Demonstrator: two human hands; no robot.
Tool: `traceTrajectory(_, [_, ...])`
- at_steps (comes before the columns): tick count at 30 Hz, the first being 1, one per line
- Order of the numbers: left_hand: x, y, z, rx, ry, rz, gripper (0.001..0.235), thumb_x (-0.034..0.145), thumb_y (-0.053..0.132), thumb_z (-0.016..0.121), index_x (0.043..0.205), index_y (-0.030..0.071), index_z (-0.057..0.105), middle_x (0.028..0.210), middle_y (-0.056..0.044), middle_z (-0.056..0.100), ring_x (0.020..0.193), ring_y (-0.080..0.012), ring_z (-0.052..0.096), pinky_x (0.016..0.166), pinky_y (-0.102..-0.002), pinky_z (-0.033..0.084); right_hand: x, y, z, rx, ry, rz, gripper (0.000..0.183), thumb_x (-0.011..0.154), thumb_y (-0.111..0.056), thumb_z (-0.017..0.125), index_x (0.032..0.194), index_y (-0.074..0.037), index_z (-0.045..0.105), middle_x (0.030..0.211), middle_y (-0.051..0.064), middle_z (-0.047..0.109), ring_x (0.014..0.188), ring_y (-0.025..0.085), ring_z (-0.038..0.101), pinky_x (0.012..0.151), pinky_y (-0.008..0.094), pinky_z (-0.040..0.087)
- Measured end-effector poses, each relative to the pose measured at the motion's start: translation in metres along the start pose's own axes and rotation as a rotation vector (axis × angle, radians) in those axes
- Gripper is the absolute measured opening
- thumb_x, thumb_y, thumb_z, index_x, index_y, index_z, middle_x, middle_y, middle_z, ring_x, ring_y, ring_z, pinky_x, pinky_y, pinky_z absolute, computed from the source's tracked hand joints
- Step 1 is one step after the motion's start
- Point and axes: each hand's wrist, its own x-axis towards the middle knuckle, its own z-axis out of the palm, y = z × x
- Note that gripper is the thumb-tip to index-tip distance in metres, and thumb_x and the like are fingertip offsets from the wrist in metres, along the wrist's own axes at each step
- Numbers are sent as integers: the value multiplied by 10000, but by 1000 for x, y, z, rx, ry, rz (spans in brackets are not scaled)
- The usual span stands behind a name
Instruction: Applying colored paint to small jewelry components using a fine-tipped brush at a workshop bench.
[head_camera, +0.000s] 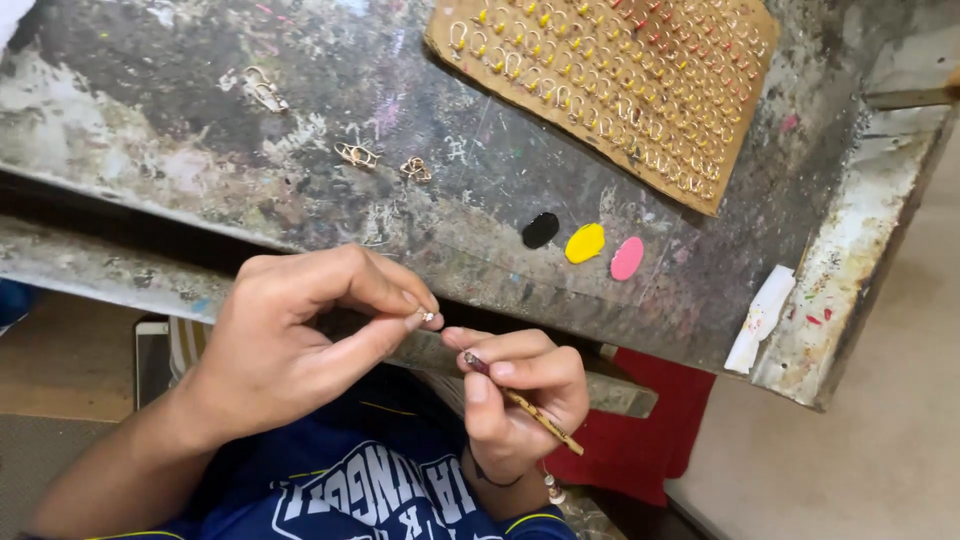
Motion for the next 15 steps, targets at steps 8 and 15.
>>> traceTrajectory(8, [-2,-2,-2,-17,-5,-18,106,872,-28,700,810,36,641,873,-108,785,795,-156,792,724,-223,619,7,5,10,-52,19,4,191,879,-15,714,905,-108,548,814,142,657,802,342,757,791,421,687])
traceTrajectory(15, [0,-2,-2,-9,-7,-11,114,876,-21,701,802,40,641,862,-105,787,796,-159,798,729,-229,612,6,9,7,12,-14,6,198,877,33,705,928,-88,557,852,159,668,874,370,764,779,456,695])
